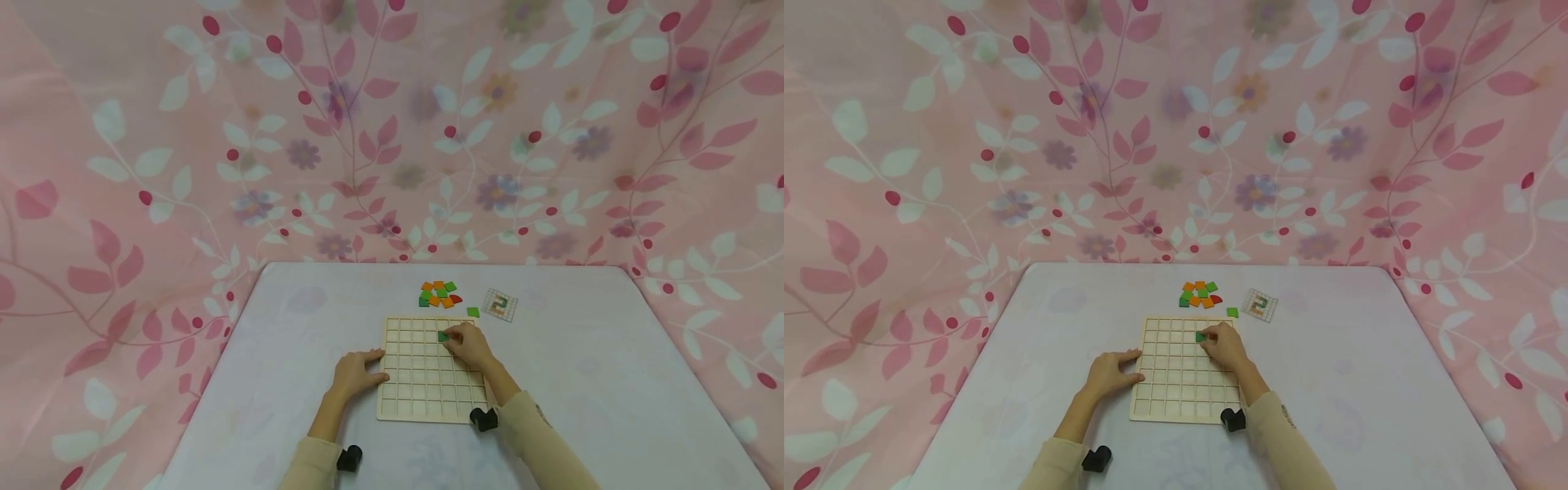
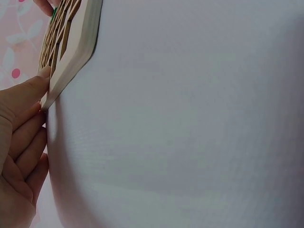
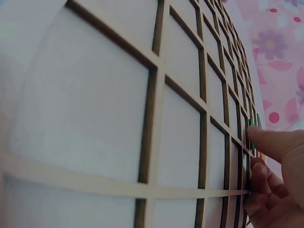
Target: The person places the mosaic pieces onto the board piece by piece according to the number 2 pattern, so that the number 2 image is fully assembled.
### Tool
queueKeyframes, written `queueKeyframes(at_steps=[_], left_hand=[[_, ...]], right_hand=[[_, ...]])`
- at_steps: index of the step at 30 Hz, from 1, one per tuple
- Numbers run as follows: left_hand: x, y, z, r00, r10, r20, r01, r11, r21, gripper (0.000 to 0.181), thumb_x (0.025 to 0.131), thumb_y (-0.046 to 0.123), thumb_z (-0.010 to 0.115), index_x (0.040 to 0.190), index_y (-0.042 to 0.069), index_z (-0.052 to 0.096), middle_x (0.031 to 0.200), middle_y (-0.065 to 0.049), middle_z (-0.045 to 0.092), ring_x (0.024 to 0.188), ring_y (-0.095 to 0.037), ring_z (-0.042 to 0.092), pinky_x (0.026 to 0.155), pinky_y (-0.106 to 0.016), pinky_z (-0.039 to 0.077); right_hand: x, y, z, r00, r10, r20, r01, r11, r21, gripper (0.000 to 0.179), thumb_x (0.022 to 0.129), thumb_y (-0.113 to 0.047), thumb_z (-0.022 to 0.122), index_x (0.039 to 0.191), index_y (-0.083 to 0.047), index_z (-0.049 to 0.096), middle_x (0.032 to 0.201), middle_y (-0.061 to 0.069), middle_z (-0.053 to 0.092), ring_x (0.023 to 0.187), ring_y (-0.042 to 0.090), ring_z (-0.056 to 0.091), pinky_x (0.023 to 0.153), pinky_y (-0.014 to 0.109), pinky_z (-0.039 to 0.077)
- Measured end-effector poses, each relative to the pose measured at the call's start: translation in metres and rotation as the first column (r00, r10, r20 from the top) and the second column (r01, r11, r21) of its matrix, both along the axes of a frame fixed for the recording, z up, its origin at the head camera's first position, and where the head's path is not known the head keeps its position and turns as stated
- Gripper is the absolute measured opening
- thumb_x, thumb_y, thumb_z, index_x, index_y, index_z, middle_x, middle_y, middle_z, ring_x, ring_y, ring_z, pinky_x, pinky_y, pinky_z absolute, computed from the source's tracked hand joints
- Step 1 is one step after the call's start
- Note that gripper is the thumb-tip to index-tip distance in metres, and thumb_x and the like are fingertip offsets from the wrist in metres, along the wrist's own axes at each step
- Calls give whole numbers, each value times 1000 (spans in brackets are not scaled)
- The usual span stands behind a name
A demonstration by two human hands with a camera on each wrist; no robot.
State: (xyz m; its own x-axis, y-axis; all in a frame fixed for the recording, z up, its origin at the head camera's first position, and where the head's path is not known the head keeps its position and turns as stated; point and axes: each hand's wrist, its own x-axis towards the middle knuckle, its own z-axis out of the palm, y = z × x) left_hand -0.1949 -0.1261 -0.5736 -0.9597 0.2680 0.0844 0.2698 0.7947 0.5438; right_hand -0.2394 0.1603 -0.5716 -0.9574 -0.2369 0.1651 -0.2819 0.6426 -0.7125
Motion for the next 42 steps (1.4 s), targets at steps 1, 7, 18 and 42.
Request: queueKeyframes(at_steps=[1,7,18,42], left_hand=[[0,0,0,1000,0,-5,0,1000,-3,54,70,38,80,115,11,69,115,-6,67,104,-33,63,86,-48,47],[0,0,-3,1000,1,-12,0,1000,17,54,70,38,80,115,11,69,115,-6,67,105,-32,63,87,-49,46],[0,-2,-1,1000,13,9,-14,999,37,55,69,36,81,116,10,68,115,-7,66,106,-33,62,88,-47,47],[0,0,-3,1000,21,-4,-21,998,54,54,68,36,81,115,11,69,114,-9,67,105,-33,62,87,-48,47]], right_hand=[[1,-2,0,1000,-12,-16,12,1000,3,17,81,-8,72,96,1,72,76,3,58,67,14,49,58,27,43],[3,-13,-3,991,-114,-73,121,989,88,13,85,-15,69,91,-5,73,76,3,56,65,13,47,53,26,42],[1,-15,-2,993,-121,-2,120,990,79,19,82,-21,73,95,-7,73,81,4,55,65,13,46,51,26,40],[17,-1,-9,987,-111,-114,100,990,-98,9,79,0,72,87,5,73,82,10,63,73,24,58,60,28,48]])
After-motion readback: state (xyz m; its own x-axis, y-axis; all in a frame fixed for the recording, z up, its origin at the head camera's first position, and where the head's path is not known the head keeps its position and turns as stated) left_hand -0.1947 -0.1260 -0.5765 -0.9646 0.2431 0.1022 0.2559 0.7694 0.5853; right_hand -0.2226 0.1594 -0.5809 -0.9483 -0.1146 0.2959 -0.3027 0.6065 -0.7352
